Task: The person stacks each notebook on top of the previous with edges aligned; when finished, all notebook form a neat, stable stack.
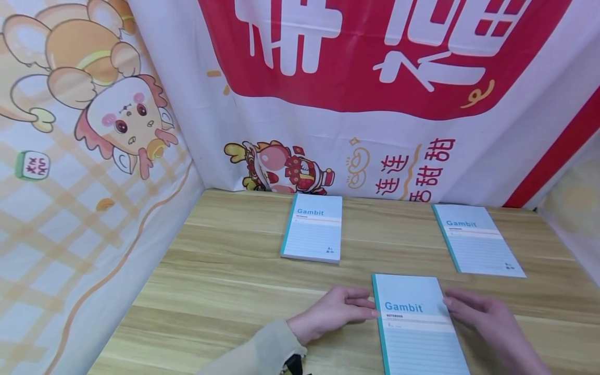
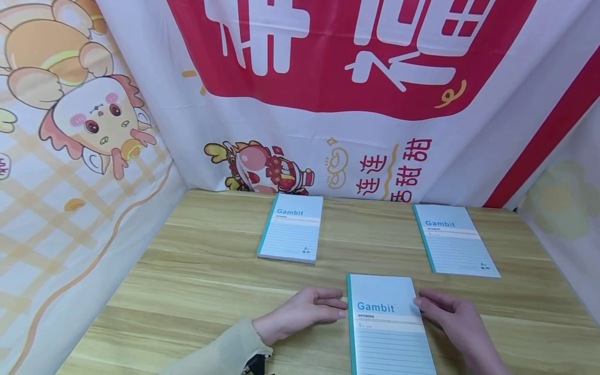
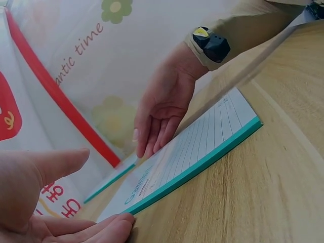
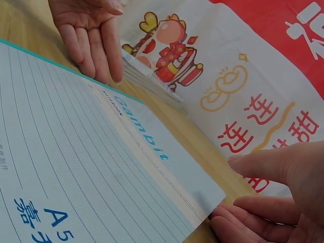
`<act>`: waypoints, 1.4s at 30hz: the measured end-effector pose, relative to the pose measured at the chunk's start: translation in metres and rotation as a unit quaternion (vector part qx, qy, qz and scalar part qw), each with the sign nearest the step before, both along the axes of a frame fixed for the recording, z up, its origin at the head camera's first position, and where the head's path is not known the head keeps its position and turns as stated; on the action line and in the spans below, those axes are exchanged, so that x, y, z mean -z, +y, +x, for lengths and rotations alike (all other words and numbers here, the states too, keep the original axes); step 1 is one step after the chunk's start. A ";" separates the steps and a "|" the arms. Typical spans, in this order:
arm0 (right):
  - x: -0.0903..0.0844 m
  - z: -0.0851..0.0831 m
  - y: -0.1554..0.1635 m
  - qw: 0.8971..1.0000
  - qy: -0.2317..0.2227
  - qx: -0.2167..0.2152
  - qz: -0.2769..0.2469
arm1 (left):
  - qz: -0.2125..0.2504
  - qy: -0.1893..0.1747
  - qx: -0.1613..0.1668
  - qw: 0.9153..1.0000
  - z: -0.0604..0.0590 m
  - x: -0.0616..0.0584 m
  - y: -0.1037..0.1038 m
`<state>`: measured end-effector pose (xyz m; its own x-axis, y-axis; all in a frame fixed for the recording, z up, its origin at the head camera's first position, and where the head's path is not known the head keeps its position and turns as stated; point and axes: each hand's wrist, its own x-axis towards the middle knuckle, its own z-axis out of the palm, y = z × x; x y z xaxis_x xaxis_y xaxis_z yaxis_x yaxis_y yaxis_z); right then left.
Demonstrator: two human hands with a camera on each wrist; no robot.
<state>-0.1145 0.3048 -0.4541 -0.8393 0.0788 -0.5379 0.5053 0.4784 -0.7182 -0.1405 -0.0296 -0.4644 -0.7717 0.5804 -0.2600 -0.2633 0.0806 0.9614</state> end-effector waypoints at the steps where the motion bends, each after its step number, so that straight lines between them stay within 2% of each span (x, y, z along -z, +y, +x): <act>1: 0.001 0.000 0.000 1.000 0.001 0.003 -0.001 | 0.000 -0.001 -0.001 1.000 0.000 0.000 0.000; 10: 0.007 -0.001 0.002 1.000 0.003 0.019 -0.003 | -0.012 0.008 -0.007 1.000 0.000 -0.002 0.001; 19: 0.007 -0.001 0.001 1.000 0.002 0.021 0.000 | -0.034 0.019 0.008 0.999 -0.006 0.000 0.003; 25: 0.007 -0.002 0.000 1.000 0.005 0.019 0.003 | -0.023 0.025 0.022 0.999 -0.009 0.003 0.005; 32: 0.008 -0.003 0.000 1.000 0.007 0.025 -0.001 | -0.011 0.018 0.026 0.999 -0.010 0.000 0.008; 36: 0.009 -0.003 0.000 1.000 0.005 0.028 -0.005 | 0.010 -0.007 0.015 1.000 -0.010 0.000 0.009; 42: 0.009 -0.003 0.000 0.999 -0.002 0.032 -0.010 | 0.077 -0.091 0.010 0.993 -0.010 0.004 0.011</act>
<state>-0.1170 0.3044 -0.4630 -0.8312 0.1213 -0.5425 0.5367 0.4299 -0.7261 -0.1501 -0.0184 -0.4681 -0.7086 0.6382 -0.3009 -0.4335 -0.0574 0.8993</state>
